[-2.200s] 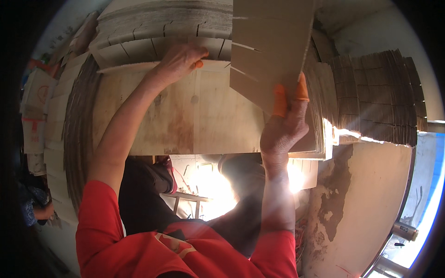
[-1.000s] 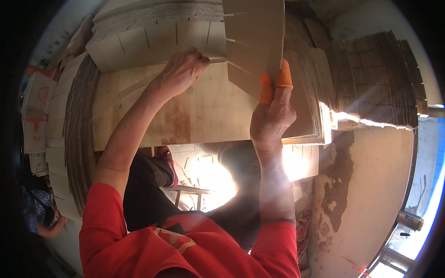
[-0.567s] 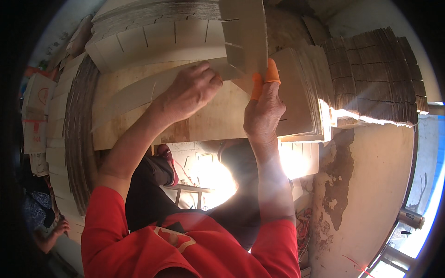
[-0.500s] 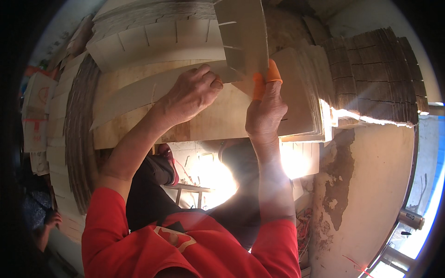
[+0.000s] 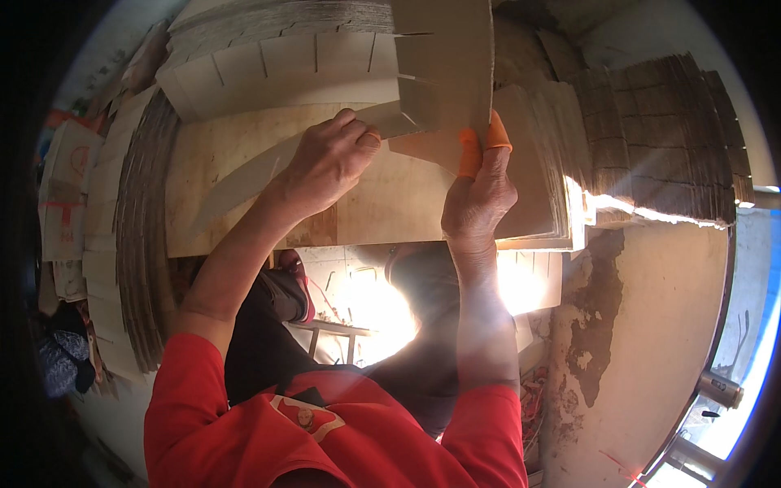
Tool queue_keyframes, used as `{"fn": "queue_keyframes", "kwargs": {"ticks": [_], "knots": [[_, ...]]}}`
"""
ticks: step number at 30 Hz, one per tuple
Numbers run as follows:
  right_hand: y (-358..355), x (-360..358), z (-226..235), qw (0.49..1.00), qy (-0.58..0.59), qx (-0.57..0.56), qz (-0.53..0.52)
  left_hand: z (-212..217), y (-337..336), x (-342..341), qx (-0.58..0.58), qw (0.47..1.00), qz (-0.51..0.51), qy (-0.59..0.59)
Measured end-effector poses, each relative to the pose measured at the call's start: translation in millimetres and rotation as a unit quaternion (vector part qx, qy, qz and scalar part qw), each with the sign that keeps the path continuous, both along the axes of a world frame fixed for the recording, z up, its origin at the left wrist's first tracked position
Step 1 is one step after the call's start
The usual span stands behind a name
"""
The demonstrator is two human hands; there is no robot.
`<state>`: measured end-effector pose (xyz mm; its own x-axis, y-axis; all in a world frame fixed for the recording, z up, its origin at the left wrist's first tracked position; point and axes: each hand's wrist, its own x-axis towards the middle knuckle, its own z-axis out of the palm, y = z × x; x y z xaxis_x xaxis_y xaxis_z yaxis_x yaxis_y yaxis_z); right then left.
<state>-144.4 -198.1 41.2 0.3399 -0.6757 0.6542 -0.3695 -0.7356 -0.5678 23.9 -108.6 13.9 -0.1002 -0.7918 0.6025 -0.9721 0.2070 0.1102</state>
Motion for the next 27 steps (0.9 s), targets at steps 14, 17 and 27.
{"fn": "queue_keyframes", "kwargs": {"ticks": [14, 17, 27], "knots": [[8, 7, -12, 0.997, 0.026, -0.065, 0.036, -1, -3, -6, 0.011, 1.000, -0.008, -0.011], [7, 11, -16, 0.996, 0.027, -0.080, 0.032, 5, 1, -9, 0.005, 1.000, -0.022, -0.005], [13, 13, -21, 0.984, 0.068, 0.158, 0.035, 3, 23, -22, 0.004, 0.999, -0.033, -0.017]]}}
